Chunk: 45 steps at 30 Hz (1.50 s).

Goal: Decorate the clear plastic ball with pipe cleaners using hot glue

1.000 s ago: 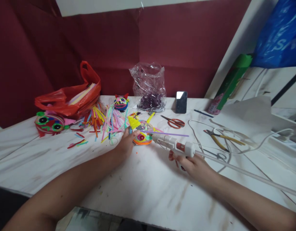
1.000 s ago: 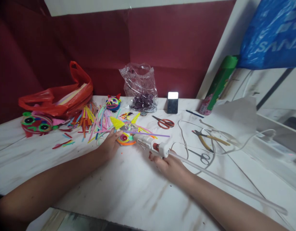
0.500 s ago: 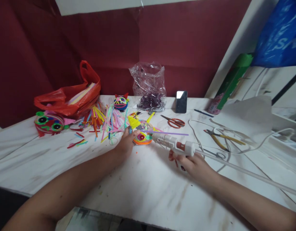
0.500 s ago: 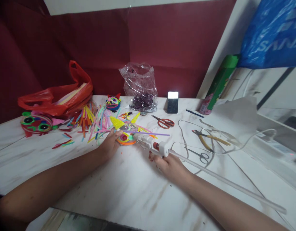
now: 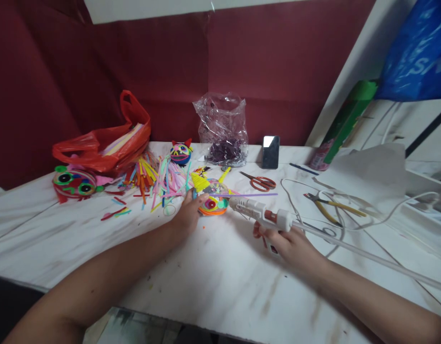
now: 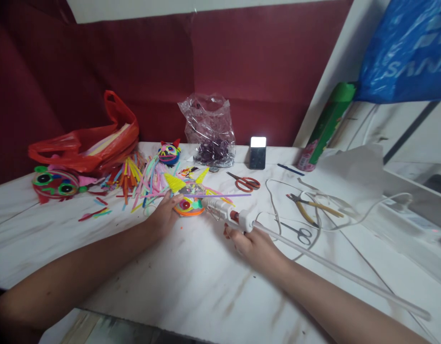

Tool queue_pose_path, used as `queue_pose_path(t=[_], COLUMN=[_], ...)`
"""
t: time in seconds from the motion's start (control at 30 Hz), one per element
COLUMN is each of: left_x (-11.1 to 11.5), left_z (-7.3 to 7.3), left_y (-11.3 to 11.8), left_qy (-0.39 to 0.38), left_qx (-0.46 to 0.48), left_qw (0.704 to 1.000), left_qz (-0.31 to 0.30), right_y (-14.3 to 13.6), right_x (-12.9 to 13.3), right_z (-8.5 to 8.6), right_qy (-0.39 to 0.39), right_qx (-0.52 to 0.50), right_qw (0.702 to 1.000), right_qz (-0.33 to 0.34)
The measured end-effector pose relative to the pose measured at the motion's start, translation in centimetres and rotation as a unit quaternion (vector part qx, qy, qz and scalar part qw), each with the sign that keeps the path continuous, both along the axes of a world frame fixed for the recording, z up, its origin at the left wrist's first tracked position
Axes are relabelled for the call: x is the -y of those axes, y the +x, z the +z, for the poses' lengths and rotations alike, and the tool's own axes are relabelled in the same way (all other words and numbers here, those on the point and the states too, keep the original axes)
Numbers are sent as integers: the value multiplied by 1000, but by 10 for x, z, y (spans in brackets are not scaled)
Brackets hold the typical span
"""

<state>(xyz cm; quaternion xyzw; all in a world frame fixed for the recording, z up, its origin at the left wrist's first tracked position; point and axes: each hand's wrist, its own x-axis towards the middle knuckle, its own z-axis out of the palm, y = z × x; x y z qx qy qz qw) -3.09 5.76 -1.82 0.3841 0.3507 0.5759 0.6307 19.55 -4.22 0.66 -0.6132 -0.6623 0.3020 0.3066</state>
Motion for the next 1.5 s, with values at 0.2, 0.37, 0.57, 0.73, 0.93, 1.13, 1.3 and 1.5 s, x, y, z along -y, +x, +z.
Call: queue_pose_path(t=[0.2,0.37,0.57,0.73,0.93,1.13,1.3,1.5], left_x=[1,-5,-14,-12,-8,-2,1,4], left_z=[1,3,8,4,1,6,4,1], left_y=[1,-4,-12,-11,-7,-3,-1,1], left_qy=[3,20,3,-1,13,-12,-9,14], left_qx=[21,38,37,34,30,33,25,22], left_qw=[1000,999,998,999,999,999,999,1000], left_qz=[2,14,46,42,35,41,33,11], right_y=[3,15,30,34,37,38,18,-19], right_x=[1,-7,-30,-40,-38,-28,-22,-42], right_z=[-3,-5,-12,-22,-17,-11,1,7], right_qy=[44,192,238,188,136,253,486,463], right_qx=[22,135,415,467,453,454,298,310], right_qw=[999,969,877,864,880,851,805,820], right_qz=[10,74,37,10,43,72,166,127])
